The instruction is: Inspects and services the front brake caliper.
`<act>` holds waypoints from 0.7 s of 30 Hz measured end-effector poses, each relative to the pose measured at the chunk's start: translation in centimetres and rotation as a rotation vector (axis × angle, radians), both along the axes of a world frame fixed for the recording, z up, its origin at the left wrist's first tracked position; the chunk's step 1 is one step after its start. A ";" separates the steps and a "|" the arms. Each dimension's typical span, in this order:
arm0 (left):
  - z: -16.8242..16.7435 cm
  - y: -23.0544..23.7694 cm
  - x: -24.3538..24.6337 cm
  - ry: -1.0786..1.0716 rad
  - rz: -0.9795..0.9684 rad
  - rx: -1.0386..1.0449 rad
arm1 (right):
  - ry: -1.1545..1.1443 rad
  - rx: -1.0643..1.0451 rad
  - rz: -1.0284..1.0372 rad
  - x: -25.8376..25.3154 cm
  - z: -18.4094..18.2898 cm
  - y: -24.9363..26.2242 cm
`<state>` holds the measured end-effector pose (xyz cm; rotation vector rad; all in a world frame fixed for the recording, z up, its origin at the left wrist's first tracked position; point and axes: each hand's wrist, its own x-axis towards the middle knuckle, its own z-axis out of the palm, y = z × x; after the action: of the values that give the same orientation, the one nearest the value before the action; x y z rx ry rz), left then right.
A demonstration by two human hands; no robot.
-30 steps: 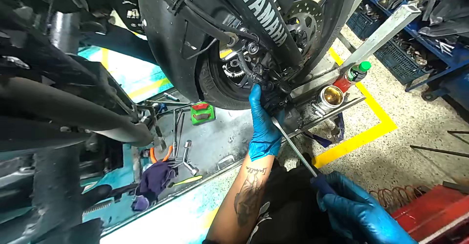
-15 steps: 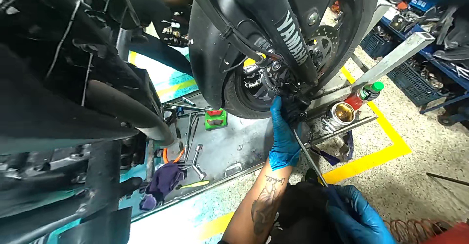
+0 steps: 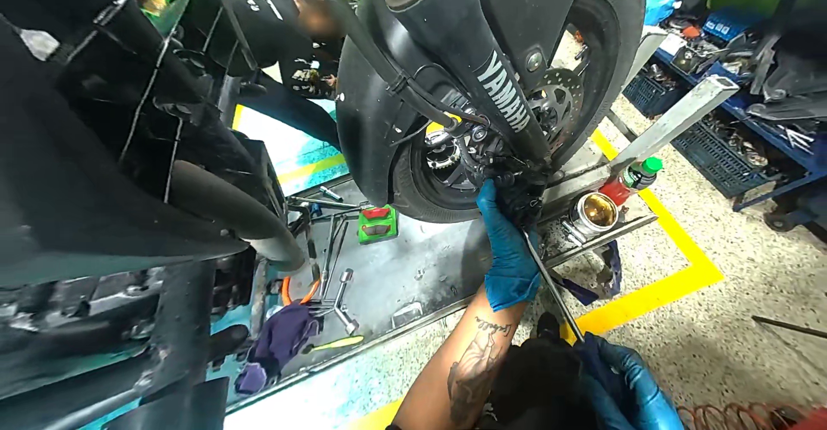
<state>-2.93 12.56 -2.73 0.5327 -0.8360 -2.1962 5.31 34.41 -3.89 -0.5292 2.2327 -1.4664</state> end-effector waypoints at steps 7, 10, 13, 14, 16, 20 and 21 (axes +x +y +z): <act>1.2 0.4 -0.6 -0.016 -0.010 0.087 | 0.540 0.165 -0.001 -0.8 -1.5 0.1; 2.0 0.6 -0.3 -0.004 -0.026 0.135 | 0.751 0.222 -0.044 -1.2 -2.2 0.0; 4.5 1.2 0.9 -0.171 -0.100 0.086 | 0.742 0.173 -0.054 -1.6 -2.5 0.4; 5.2 1.3 1.4 -0.233 -0.122 0.060 | 0.587 0.075 -0.034 -1.4 -2.4 0.6; 5.3 1.3 1.9 -0.248 -0.149 0.069 | 0.206 -0.181 0.033 -1.1 -2.0 0.9; 1.7 0.8 1.8 -0.068 -0.162 0.145 | 0.335 -0.045 0.088 -2.3 -1.9 1.2; 1.4 0.6 1.7 -0.067 -0.156 0.152 | 0.453 0.066 0.115 -3.1 -1.8 1.5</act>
<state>-1.18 13.18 -1.31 0.6364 -0.7720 -2.4097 2.20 35.90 -5.68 -1.0360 2.5236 -1.3074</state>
